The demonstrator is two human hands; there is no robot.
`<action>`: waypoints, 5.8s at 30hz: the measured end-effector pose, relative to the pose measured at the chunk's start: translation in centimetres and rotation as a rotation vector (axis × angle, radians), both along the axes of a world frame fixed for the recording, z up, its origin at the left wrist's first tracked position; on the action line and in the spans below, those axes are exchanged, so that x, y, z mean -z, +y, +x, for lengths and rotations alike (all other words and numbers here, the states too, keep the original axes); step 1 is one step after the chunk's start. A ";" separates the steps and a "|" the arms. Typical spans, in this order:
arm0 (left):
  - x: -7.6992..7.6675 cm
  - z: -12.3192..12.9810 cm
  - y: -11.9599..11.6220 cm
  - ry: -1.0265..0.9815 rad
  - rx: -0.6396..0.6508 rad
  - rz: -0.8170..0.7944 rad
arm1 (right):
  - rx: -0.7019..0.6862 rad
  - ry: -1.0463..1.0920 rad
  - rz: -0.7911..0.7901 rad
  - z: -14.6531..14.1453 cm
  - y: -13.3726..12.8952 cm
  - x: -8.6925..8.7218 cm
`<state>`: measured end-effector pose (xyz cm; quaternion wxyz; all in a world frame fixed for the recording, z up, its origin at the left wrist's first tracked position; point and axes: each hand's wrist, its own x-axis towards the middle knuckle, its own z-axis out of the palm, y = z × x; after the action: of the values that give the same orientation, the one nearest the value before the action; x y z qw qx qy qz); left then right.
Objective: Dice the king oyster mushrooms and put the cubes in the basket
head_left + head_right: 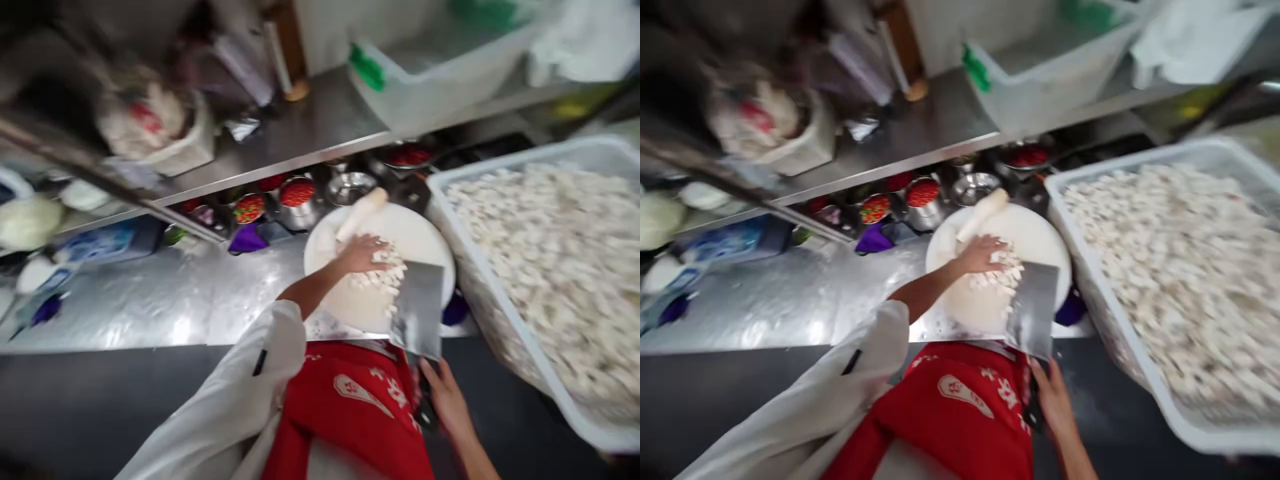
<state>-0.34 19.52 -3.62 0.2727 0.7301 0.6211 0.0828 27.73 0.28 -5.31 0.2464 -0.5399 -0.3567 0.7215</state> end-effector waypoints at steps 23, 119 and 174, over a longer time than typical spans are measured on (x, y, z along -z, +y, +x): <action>-6.3 6.8 5.6 -0.154 -0.153 0.279 | 0.287 0.364 -0.065 -6.1 6.7 -5.0; -1.0 30.3 5.1 -0.290 0.336 0.500 | 0.950 -0.153 0.437 16.6 7.0 -11.5; 8.2 -1.9 -11.9 -0.105 -0.030 0.855 | -1.068 -0.600 0.654 -0.3 9.0 -10.3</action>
<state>-2.25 7.65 -11.78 -0.0243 0.7631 0.5268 0.3735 27.40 9.23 5.03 -0.1018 -0.3645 -0.8254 0.4189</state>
